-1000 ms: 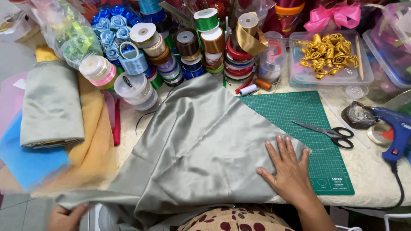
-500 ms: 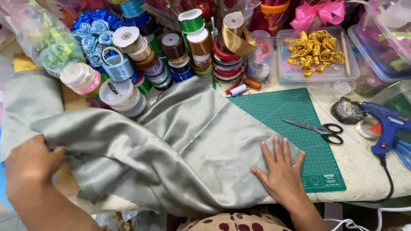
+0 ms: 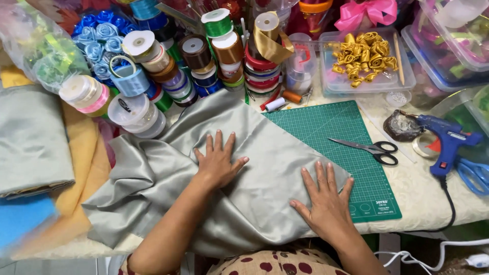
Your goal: Measuring, marking, and cutting a piece of silver fabric on a green cutting mat using a ruler, pencil, and scissors.
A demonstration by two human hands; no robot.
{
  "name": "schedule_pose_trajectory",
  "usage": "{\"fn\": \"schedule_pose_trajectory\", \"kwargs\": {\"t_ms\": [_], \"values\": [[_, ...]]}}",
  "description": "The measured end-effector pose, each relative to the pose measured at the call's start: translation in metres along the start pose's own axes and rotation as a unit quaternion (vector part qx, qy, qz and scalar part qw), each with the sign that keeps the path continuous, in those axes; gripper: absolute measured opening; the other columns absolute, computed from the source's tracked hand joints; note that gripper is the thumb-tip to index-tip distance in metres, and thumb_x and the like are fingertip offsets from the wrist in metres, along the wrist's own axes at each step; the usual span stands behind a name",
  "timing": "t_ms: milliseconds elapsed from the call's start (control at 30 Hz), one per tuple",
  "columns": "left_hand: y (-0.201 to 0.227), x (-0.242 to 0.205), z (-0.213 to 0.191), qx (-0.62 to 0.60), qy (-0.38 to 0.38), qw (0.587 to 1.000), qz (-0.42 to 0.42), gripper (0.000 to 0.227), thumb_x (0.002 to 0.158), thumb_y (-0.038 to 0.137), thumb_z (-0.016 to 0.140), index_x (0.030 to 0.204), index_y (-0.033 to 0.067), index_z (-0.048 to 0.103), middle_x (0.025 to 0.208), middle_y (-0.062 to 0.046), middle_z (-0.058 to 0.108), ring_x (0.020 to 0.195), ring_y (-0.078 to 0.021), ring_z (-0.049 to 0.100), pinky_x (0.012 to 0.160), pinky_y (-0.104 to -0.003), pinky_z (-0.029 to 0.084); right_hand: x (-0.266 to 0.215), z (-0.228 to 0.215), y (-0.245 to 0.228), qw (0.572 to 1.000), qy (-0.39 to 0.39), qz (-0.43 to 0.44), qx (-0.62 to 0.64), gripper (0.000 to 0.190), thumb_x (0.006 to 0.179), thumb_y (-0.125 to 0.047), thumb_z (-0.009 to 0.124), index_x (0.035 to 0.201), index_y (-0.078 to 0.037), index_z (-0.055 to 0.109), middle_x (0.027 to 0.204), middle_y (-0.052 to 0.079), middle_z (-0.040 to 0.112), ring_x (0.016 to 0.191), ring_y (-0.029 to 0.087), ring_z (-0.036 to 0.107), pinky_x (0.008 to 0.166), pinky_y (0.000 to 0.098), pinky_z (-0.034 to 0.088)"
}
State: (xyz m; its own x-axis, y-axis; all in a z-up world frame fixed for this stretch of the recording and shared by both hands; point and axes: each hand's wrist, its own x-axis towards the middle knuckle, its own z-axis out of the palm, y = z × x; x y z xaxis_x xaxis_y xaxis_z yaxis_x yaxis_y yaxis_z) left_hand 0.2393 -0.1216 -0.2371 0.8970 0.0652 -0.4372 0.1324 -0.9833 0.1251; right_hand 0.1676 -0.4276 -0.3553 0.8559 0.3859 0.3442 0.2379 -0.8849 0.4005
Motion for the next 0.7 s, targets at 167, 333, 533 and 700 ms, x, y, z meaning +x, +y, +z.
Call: {"fn": "schedule_pose_trajectory", "kwargs": {"t_ms": [167,333,533,700], "values": [[-0.013,0.019,0.028,0.007,0.056,0.998,0.029,0.092,0.093,0.075,0.035,0.166,0.0261,0.007,0.173,-0.017,-0.009,0.156,-0.0449,-0.015,0.112,-0.081,-0.001,0.026,-0.037,0.007,0.944,-0.219,0.026,0.245,0.089,0.092,-0.077,0.040,0.163,-0.030,0.014,0.173,0.010,0.000,0.158,0.034,-0.007,0.112,0.0744,0.000],[-0.037,0.024,0.017,-0.008,0.133,0.984,0.114,0.085,0.098,0.067,0.044,0.164,0.0182,0.027,0.170,-0.026,0.016,0.157,-0.0489,0.007,0.113,-0.082,0.005,0.069,-0.043,0.032,0.940,-0.192,0.034,0.280,0.069,0.097,-0.070,0.044,0.152,-0.028,0.046,0.158,0.013,0.044,0.148,0.034,0.040,0.108,0.0850,0.013],[-0.042,0.050,0.033,0.016,0.168,0.978,0.120,0.089,0.095,0.072,0.044,0.165,0.0199,0.026,0.171,-0.025,0.015,0.157,-0.0477,0.008,0.111,-0.084,0.005,0.199,-0.035,0.080,0.887,0.143,0.117,0.424,0.052,0.092,-0.011,0.077,0.141,-0.003,0.062,0.139,0.029,0.057,0.128,0.049,0.056,0.102,0.0660,0.042],[0.036,0.009,0.029,-0.001,0.076,0.978,0.195,0.090,0.097,0.068,0.037,0.166,0.0214,0.003,0.171,-0.015,-0.016,0.156,-0.0368,-0.020,0.114,-0.076,-0.010,0.279,-0.024,0.100,0.805,0.258,0.206,0.493,0.056,0.091,0.019,0.070,0.143,0.005,0.055,0.146,0.025,0.046,0.132,0.041,0.054,0.111,0.0459,0.052]]}}
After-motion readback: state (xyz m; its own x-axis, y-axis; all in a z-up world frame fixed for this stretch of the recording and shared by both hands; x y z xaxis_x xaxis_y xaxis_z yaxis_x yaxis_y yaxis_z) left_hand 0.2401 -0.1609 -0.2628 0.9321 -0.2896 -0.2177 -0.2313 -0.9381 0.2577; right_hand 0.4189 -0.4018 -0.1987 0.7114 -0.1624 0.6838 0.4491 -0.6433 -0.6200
